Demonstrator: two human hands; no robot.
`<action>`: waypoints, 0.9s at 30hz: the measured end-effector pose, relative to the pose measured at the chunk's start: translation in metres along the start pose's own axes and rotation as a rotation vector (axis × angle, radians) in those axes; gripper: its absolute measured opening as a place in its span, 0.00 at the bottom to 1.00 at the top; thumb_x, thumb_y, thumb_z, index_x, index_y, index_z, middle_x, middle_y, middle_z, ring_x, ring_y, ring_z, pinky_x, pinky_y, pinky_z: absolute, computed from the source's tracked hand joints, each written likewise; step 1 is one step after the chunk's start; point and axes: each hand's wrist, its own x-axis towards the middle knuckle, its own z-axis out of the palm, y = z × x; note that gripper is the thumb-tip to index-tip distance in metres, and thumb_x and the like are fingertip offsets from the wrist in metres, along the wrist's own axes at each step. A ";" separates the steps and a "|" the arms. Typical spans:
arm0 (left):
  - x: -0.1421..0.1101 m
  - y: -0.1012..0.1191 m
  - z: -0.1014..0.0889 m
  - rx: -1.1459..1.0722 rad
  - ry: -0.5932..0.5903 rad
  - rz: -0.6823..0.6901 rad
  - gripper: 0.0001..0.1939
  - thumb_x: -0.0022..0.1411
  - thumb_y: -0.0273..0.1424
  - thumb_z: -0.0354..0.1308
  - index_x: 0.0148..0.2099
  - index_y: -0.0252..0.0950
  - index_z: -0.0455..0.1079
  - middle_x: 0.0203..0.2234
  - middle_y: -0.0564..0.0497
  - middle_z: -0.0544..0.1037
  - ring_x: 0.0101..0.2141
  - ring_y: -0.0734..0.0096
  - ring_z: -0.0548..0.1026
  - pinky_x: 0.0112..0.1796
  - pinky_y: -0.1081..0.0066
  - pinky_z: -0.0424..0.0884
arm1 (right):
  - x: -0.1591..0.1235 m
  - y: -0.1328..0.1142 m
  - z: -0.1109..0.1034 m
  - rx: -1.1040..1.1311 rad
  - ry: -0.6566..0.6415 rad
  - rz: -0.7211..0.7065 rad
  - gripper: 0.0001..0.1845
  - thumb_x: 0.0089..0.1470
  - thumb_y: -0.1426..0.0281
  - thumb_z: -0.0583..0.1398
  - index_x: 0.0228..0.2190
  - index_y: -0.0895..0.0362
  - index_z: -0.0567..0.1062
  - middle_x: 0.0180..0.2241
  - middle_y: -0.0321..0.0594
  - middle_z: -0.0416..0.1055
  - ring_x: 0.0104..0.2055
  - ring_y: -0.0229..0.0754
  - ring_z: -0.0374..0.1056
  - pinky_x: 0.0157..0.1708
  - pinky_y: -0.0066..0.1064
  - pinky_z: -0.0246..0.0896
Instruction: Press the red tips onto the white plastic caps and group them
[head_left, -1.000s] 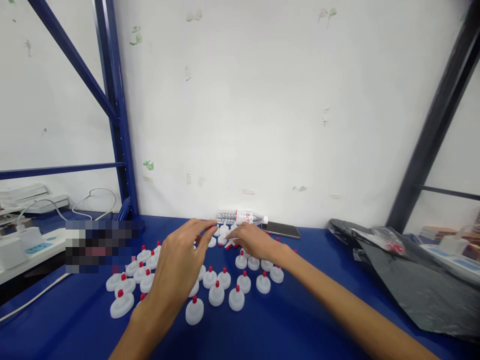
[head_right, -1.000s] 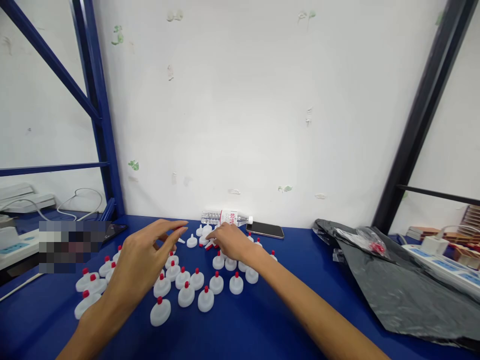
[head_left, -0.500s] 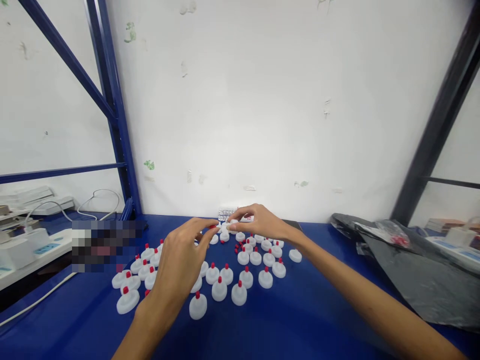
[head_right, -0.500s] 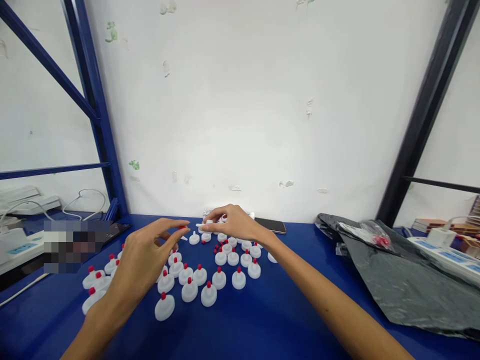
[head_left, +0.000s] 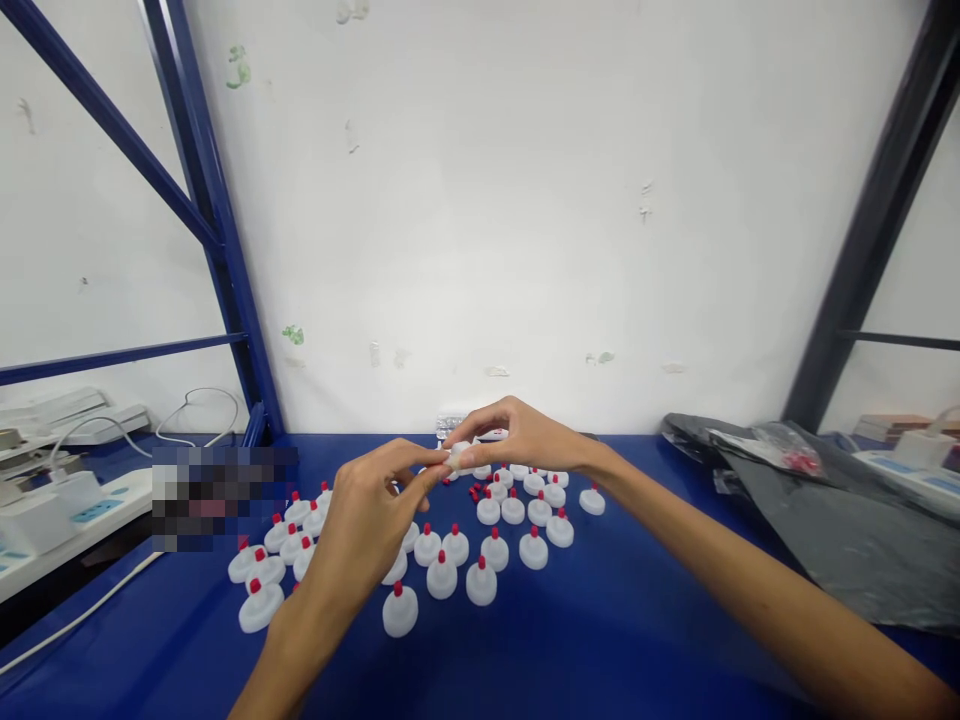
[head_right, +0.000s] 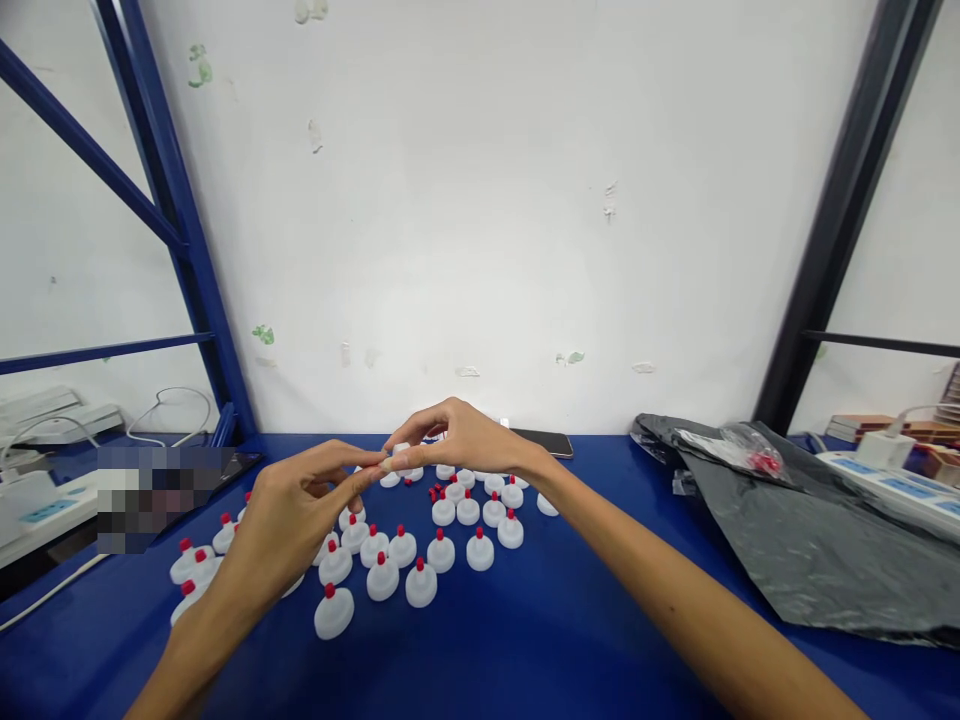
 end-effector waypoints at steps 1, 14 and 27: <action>0.000 0.001 0.000 -0.015 0.003 -0.014 0.13 0.66 0.40 0.59 0.41 0.39 0.81 0.33 0.51 0.83 0.22 0.72 0.75 0.24 0.73 0.68 | 0.000 -0.001 0.000 0.012 -0.002 0.004 0.17 0.55 0.55 0.67 0.42 0.52 0.81 0.38 0.39 0.79 0.41 0.43 0.73 0.39 0.35 0.65; 0.004 0.013 -0.010 -0.340 0.037 -0.314 0.31 0.51 0.43 0.72 0.54 0.40 0.67 0.30 0.52 0.82 0.19 0.70 0.75 0.18 0.76 0.65 | -0.007 -0.027 0.005 -0.087 -0.144 -0.095 0.20 0.64 0.61 0.62 0.56 0.47 0.71 0.37 0.35 0.79 0.40 0.40 0.75 0.37 0.30 0.67; 0.003 0.010 -0.007 -0.357 0.005 -0.278 0.26 0.57 0.41 0.69 0.55 0.42 0.68 0.30 0.53 0.81 0.20 0.71 0.76 0.19 0.76 0.67 | -0.008 -0.032 0.010 -0.227 -0.105 -0.135 0.21 0.65 0.59 0.61 0.57 0.46 0.72 0.37 0.35 0.79 0.37 0.39 0.75 0.38 0.30 0.65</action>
